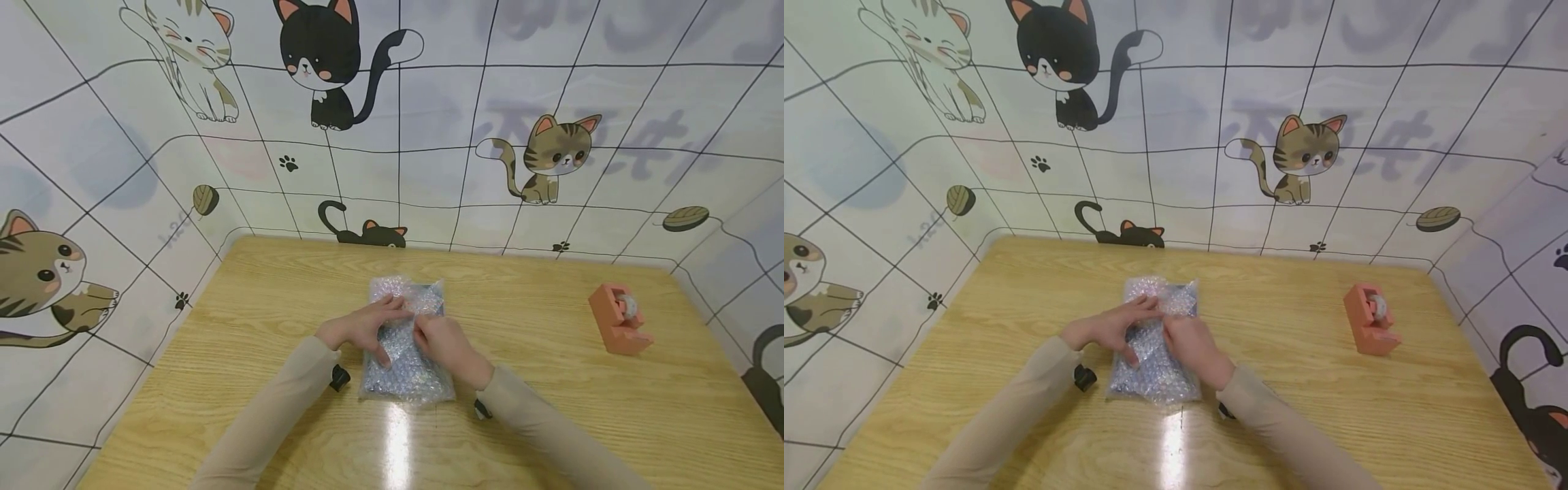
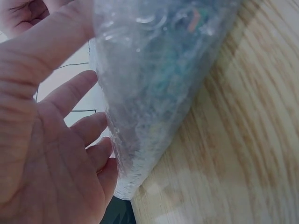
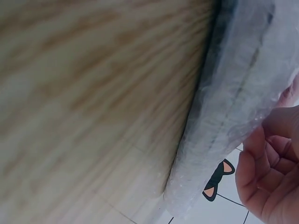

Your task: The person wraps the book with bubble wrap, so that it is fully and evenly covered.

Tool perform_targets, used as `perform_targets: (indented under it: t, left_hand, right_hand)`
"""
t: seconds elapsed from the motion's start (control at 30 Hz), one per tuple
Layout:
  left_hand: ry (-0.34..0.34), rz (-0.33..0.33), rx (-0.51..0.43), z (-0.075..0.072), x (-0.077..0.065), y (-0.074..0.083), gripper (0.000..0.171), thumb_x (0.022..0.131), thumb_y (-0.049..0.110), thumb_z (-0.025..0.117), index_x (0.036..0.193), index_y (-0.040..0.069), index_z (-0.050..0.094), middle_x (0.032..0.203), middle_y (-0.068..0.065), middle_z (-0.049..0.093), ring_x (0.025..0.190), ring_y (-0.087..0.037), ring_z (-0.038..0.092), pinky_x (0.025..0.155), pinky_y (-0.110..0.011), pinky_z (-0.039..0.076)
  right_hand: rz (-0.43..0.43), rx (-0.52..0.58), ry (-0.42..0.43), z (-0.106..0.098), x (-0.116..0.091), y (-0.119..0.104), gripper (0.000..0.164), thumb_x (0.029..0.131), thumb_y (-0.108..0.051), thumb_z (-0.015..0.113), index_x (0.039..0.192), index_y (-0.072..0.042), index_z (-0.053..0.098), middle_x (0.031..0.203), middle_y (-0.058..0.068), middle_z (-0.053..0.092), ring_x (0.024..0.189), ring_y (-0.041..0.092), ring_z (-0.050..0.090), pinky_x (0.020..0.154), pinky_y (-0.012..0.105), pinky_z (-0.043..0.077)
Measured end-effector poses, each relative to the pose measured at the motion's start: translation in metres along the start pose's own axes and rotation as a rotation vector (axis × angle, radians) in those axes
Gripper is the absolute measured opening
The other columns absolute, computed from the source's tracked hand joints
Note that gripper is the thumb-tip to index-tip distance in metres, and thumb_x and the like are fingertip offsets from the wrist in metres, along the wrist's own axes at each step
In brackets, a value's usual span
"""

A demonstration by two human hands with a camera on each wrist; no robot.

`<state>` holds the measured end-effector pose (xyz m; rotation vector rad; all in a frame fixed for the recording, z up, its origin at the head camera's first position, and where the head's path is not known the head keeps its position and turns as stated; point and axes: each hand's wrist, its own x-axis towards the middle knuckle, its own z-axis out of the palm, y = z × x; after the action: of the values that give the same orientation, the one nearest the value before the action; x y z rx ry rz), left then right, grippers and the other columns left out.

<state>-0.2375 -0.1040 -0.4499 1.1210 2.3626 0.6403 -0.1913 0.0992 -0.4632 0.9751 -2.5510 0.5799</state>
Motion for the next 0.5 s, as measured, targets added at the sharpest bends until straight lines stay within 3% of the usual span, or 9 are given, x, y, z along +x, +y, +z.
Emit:
perform_targets:
  t: [0.23, 0.5]
  left_hand:
    - [-0.004, 0.013, 0.019, 0.0002, 0.0003, -0.0004, 0.097, 0.063, 0.027, 0.086, 0.144, 0.009, 0.036, 0.154, -0.021, 0.010, 0.140, -0.041, 0.002, 0.112, -0.055, 0.008]
    - [-0.008, 0.024, 0.020, -0.0005, -0.0004, 0.0012, 0.097, 0.063, 0.025, 0.086, 0.144, 0.006, 0.036, 0.153, -0.022, 0.011, 0.140, -0.042, 0.003, 0.112, -0.055, 0.008]
  right_hand:
    - [-0.038, -0.001, -0.049, -0.0025, -0.0022, -0.0013, 0.019, 0.076, 0.002, 0.068, 0.069, -0.008, 0.054, 0.062, -0.001, 0.054, 0.051, 0.009, 0.048, 0.046, 0.019, 0.040]
    - [-0.112, -0.017, -0.065, -0.0025, -0.0040, 0.0012, 0.006, 0.076, 0.002, 0.069, 0.079, -0.004, 0.069, 0.069, 0.002, 0.060, 0.057, 0.010, 0.054, 0.052, 0.019, 0.046]
